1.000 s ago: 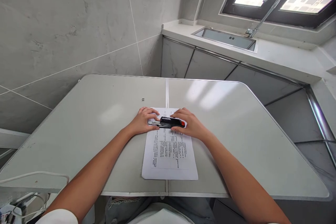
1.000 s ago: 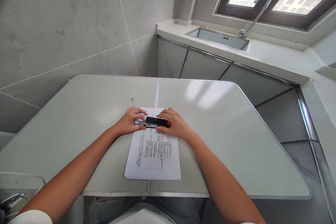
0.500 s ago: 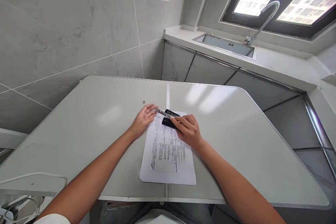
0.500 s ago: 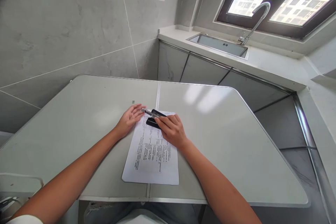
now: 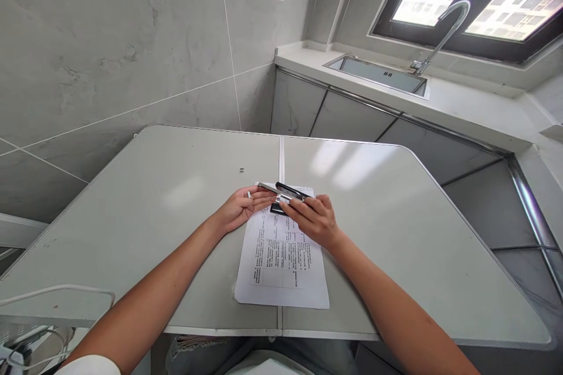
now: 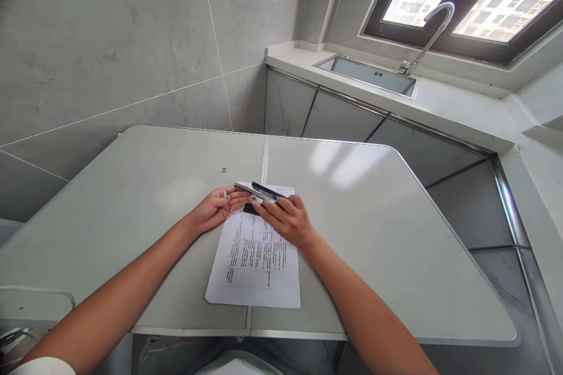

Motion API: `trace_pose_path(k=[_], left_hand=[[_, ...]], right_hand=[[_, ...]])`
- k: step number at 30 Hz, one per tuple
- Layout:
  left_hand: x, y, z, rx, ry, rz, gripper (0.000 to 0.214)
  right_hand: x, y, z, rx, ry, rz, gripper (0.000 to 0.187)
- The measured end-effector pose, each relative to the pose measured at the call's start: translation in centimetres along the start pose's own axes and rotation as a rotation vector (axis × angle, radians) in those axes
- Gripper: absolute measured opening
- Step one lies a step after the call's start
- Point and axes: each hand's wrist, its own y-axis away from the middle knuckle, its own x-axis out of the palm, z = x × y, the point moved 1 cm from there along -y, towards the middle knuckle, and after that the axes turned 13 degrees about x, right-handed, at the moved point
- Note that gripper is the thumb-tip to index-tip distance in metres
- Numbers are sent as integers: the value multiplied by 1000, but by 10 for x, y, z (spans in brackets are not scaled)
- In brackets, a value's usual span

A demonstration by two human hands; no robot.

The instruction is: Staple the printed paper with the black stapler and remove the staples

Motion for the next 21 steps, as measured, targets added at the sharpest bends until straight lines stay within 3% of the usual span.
trace_pose_path(k=[3,7,12,16,21], left_hand=[[-5,-1,0,64,-53,-108,58],[-12,-1,0,132,-163,-234,48],[-10,0,-1,143,-178,-204,23],[-5,2,-2,126,-196,-174,15],[0,5,-7,51,-155,-122,21]], right_hand=[[-5,-5,-6,224,-255,-64,49],[-11,-13,-10,438,-690,220,32],[-8,-14,-8,352,-849,519,31],[-2,-12,-4,282,-838,606,28],[-1,-12,-4,280,-762,688,27]])
